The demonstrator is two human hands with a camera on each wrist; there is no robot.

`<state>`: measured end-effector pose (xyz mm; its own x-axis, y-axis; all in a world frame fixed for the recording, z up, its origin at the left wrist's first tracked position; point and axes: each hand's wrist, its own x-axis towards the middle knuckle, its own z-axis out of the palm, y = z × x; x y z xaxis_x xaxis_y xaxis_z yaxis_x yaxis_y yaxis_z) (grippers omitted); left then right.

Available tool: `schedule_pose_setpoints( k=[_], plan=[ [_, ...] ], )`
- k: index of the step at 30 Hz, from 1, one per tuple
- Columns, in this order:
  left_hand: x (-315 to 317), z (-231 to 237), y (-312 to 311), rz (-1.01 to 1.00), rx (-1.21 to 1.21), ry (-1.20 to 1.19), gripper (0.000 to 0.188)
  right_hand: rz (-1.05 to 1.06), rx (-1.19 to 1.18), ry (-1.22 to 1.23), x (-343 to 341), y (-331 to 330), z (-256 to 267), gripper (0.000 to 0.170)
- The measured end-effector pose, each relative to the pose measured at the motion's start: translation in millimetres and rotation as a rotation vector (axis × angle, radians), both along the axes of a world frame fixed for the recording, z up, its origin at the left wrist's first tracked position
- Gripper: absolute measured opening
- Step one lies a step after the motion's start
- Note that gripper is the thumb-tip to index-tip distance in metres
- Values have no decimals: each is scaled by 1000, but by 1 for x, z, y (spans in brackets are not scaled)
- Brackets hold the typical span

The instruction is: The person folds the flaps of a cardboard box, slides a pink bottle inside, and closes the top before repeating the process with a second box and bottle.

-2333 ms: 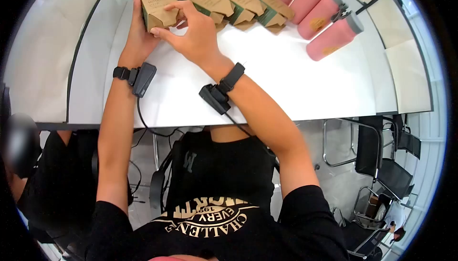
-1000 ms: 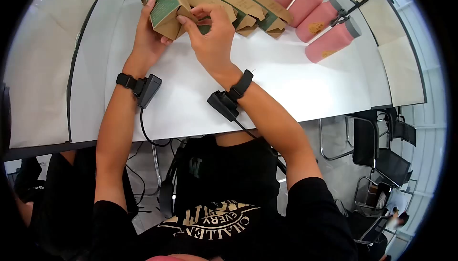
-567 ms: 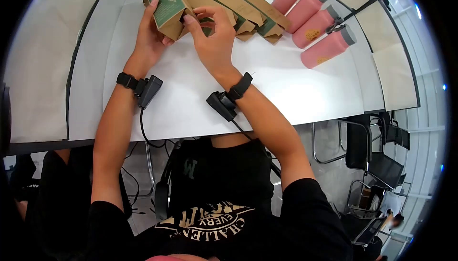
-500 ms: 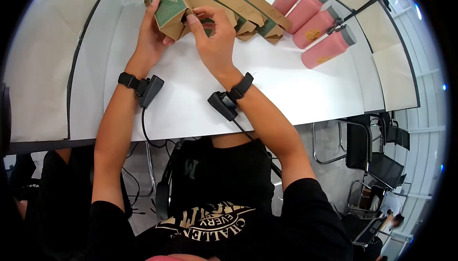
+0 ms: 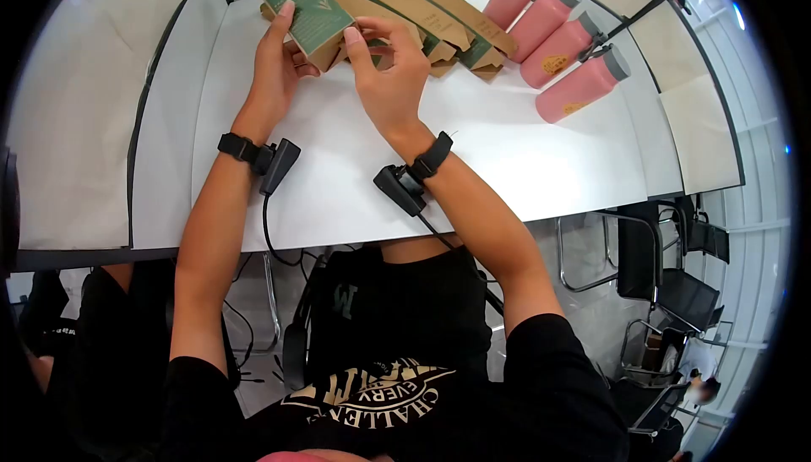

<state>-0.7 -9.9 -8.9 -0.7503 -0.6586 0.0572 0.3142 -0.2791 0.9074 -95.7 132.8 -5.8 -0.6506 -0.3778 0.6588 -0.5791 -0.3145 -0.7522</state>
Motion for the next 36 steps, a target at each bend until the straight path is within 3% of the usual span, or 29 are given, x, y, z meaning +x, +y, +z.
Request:
schedule_pose_setpoints(
  k=[5,11,14,20,23,26,36],
  plan=[
    [-2,2,4,101,-89,-2,79,-44,-30,-42,-3,0,-1,18],
    [-1,2,5,73,-95,16,79,-60,-36,-57,0,1,0,15],
    [-3,0,7,101,-148,-47,66,-71,-53,-55,-2,-1,0,15],
    [-3,0,12,156,-199,-28,68,-108,-33,-65,-5,1,-3,16],
    [-4,-2,10,146,-178,-3,88,-94,-41,-96,-6,1,-6,17],
    [-1,-2,13,183,-243,-24,76,-82,-20,-127,-7,3,-7,19],
    [0,1,13,211,-256,-86,79,-25,-21,-145,-9,3,-9,18]
  ],
)
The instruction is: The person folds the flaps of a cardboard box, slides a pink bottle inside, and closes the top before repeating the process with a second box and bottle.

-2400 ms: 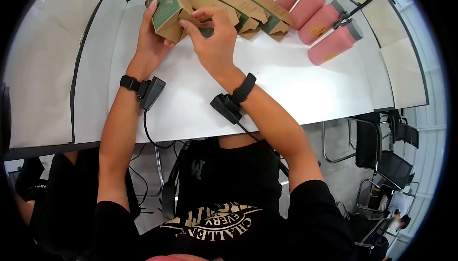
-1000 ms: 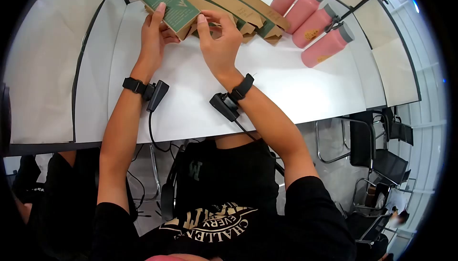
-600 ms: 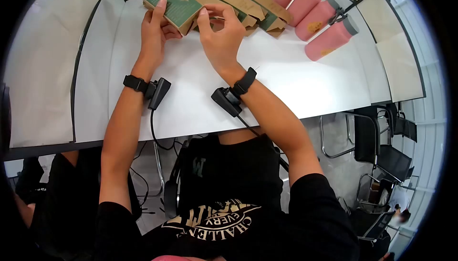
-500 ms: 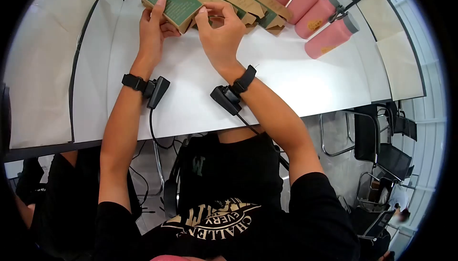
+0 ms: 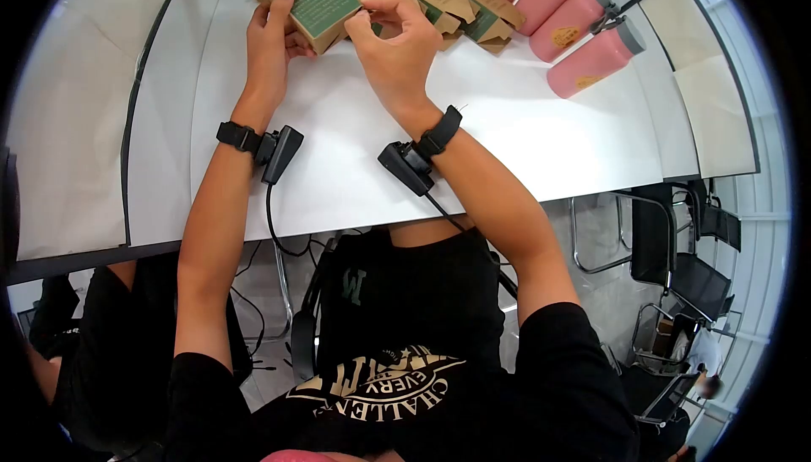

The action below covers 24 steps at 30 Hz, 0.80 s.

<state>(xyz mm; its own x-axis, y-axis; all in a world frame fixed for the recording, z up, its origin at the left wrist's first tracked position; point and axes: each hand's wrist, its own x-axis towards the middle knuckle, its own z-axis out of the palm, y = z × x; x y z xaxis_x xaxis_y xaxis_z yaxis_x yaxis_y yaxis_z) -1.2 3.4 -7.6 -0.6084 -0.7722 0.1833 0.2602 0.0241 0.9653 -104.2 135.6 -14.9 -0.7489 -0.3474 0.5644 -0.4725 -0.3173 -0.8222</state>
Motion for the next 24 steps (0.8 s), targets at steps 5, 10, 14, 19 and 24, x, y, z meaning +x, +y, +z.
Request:
schedule_pose_setpoints(
  k=[5,10,14,19,24],
  plan=[
    [1,1,-2,3,23,-14,73,38,-12,11,0,0,-2,19],
    [2,4,-4,-34,36,-17,71,46,31,21,3,2,3,19],
    [1,0,-8,-39,58,-28,71,51,8,49,5,1,5,20],
    [-1,1,-5,-6,37,14,73,16,21,76,4,-1,4,20],
    [1,4,0,18,13,45,75,59,20,-17,4,-1,2,19]
  ],
)
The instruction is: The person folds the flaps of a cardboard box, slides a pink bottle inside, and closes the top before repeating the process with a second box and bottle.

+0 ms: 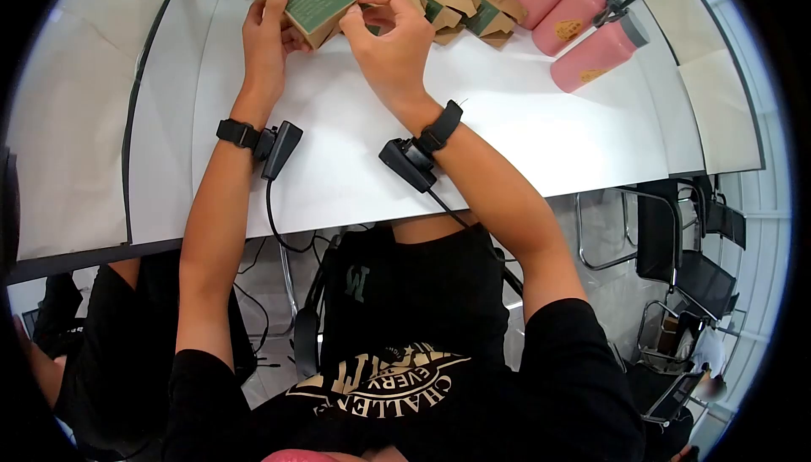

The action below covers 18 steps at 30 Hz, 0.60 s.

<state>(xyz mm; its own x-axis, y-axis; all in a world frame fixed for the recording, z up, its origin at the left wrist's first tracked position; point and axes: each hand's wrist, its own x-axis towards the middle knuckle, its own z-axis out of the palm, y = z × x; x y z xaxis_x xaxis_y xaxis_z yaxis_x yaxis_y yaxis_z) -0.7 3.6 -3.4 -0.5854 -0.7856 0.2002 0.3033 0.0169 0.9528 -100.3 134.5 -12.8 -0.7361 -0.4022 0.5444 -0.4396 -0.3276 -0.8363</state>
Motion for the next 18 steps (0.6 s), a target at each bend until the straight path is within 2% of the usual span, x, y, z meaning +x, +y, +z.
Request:
schedule_pose_setpoints(
  k=[7,14,16,17,18],
  plan=[
    [0,-5,-5,0,-23,-15,75,55,-27,-39,-5,-1,-7,18],
    [2,-6,-9,-59,126,-20,59,39,-22,38,0,-1,-4,19],
    [6,-4,-11,-94,98,-53,62,33,-37,53,-3,-5,-6,20],
    [8,-5,-13,-120,82,-70,64,21,-61,154,-1,-4,-1,20],
    [9,-8,-16,-88,74,-73,63,91,-23,34,5,-2,2,21]
  ],
)
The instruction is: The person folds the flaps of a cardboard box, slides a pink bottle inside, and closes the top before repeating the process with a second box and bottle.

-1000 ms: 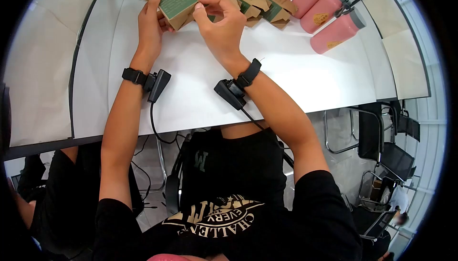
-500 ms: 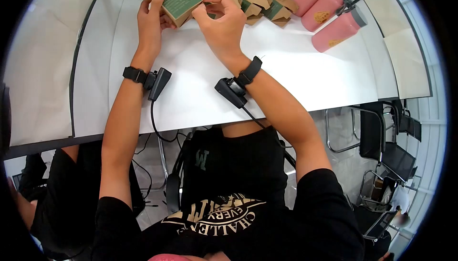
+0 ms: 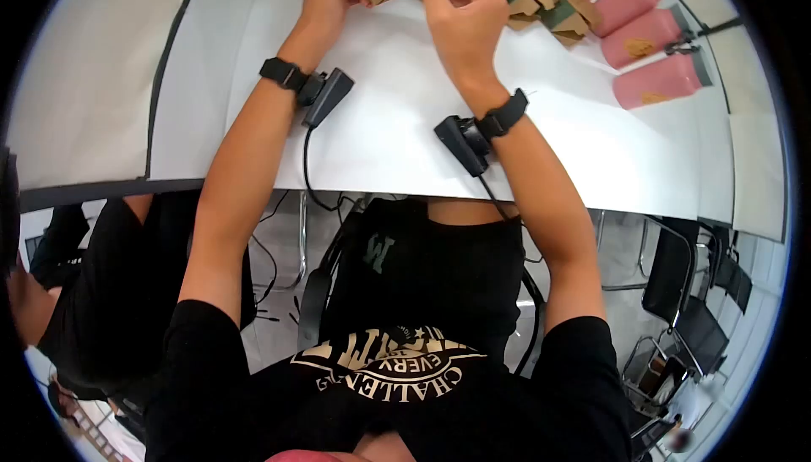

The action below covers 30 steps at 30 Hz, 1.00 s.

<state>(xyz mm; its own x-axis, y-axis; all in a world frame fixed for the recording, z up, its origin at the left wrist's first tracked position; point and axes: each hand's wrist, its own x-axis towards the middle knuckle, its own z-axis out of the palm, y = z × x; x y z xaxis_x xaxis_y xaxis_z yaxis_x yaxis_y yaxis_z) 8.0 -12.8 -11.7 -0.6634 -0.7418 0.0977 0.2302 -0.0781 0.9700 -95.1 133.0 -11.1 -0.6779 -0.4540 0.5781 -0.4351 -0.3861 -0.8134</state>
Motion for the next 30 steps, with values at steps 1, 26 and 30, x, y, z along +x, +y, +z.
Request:
schedule_pose_setpoints(
  k=[1,26,30],
  plan=[
    [-2,-2,-3,25,-11,4,62,65,44,-108,5,2,2,21],
    [-4,12,3,-158,308,372,66,76,143,72,1,4,1,23],
    [-7,12,2,-61,265,299,70,91,91,-17,0,-3,-2,24]
  ],
)
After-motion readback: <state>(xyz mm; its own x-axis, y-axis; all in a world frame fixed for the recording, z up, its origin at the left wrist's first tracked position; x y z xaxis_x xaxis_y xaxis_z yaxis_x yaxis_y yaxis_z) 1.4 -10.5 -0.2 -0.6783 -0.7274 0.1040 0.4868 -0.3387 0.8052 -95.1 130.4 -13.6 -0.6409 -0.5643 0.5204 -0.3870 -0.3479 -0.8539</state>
